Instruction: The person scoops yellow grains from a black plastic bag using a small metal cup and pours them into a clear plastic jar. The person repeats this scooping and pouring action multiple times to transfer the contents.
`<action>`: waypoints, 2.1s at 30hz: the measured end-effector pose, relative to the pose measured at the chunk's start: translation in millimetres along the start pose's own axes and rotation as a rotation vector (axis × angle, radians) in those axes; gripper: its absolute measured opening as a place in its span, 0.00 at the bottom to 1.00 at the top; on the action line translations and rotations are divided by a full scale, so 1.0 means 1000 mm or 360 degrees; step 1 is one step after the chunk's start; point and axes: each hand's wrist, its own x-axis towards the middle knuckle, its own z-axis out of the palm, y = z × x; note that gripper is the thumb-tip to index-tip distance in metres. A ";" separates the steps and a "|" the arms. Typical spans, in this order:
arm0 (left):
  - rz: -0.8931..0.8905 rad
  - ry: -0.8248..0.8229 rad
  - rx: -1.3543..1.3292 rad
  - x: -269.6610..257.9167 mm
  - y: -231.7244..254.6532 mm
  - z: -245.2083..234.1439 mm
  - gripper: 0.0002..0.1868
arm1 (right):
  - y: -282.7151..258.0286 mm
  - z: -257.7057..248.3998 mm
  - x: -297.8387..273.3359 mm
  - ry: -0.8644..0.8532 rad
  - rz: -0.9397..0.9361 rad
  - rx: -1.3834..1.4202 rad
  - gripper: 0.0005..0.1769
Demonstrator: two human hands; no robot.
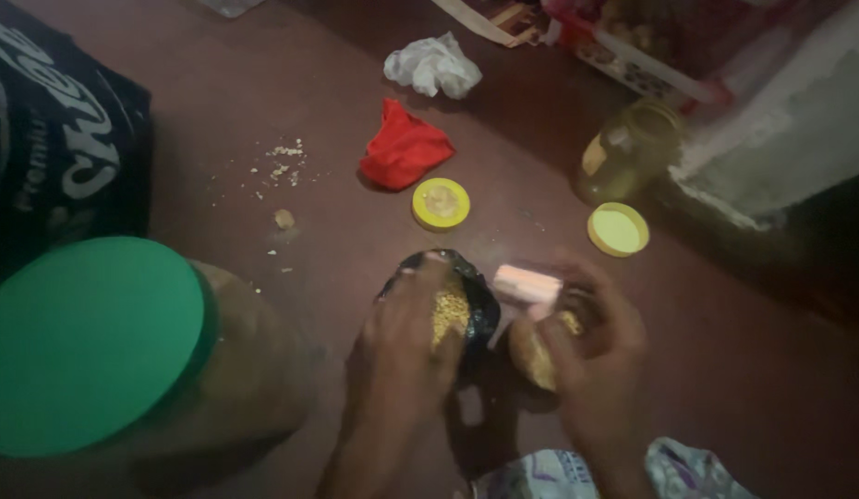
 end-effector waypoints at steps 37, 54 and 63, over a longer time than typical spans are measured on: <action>-0.0343 0.0002 -0.0547 0.037 -0.085 0.055 0.07 | 0.107 0.101 0.005 0.0019 0.0299 -0.0556 0.17; -0.0456 -0.0037 -0.0492 0.040 -0.049 0.022 0.10 | 0.126 0.092 -0.004 0.0088 0.0503 0.0362 0.23; -0.0622 -0.0066 -0.0328 0.041 -0.033 0.007 0.15 | 0.080 0.084 -0.025 0.0168 0.0501 0.0510 0.30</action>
